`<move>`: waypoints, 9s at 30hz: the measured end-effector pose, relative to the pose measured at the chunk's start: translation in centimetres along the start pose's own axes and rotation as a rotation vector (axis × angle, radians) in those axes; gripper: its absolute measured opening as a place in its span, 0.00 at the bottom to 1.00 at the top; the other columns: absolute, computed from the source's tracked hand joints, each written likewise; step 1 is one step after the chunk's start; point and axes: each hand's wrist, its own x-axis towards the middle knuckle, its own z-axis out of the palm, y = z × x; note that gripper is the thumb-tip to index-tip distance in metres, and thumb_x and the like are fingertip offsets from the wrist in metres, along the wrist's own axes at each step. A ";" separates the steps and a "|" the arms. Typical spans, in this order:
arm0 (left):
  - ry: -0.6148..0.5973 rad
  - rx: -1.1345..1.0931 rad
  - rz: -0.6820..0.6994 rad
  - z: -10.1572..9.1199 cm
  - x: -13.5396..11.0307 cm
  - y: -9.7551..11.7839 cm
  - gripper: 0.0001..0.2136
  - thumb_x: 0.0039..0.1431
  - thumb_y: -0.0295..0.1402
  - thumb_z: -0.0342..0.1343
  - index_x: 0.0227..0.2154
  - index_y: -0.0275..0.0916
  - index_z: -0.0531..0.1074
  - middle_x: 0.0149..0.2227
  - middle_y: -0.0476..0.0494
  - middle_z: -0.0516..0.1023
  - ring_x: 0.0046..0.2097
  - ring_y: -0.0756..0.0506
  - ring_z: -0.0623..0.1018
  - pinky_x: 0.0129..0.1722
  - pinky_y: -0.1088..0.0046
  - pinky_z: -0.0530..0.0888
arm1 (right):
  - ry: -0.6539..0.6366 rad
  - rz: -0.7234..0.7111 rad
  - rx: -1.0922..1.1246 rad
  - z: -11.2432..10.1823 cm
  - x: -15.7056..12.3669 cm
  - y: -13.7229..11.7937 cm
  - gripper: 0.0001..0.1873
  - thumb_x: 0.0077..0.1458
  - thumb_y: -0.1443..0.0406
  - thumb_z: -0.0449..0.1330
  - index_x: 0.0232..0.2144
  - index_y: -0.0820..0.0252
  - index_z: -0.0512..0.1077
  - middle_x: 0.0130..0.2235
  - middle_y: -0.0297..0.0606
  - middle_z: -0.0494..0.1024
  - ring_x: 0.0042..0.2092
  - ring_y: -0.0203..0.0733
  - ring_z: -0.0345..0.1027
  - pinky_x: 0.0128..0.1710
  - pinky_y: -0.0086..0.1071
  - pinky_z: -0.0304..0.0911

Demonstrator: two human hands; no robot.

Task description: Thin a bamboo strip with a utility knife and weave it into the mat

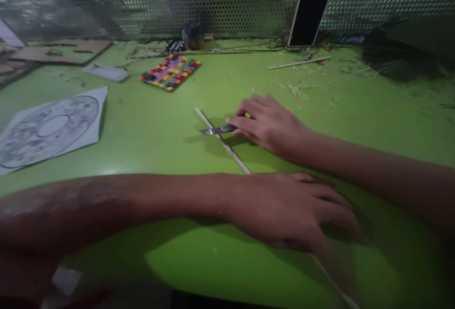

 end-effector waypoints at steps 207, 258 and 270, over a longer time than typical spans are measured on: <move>-0.031 0.379 0.166 -1.2 -0.4 -0.1 0.26 0.69 0.35 0.38 0.62 0.58 0.73 0.67 0.60 0.71 0.69 0.51 0.68 0.68 0.78 0.63 | -0.198 -0.077 0.210 -4.4 -2.8 -1.1 0.25 0.72 0.55 0.46 0.58 0.55 0.77 0.43 0.47 0.79 0.45 0.52 0.68 0.39 0.43 0.66; -0.019 0.152 0.087 -0.6 -0.2 0.0 0.21 0.71 0.36 0.45 0.56 0.54 0.80 0.66 0.55 0.72 0.71 0.44 0.65 0.69 0.68 0.65 | -0.210 -0.069 0.116 -2.2 -1.8 -0.8 0.15 0.72 0.63 0.53 0.52 0.57 0.78 0.45 0.44 0.75 0.43 0.43 0.63 0.40 0.35 0.59; 0.056 0.167 0.057 -0.6 -0.4 -0.2 0.19 0.69 0.37 0.47 0.48 0.66 0.82 0.61 0.66 0.76 0.69 0.49 0.68 0.63 0.77 0.70 | -0.125 -0.121 0.025 -1.0 0.2 -0.8 0.19 0.74 0.66 0.47 0.52 0.66 0.77 0.45 0.46 0.75 0.44 0.44 0.64 0.40 0.36 0.61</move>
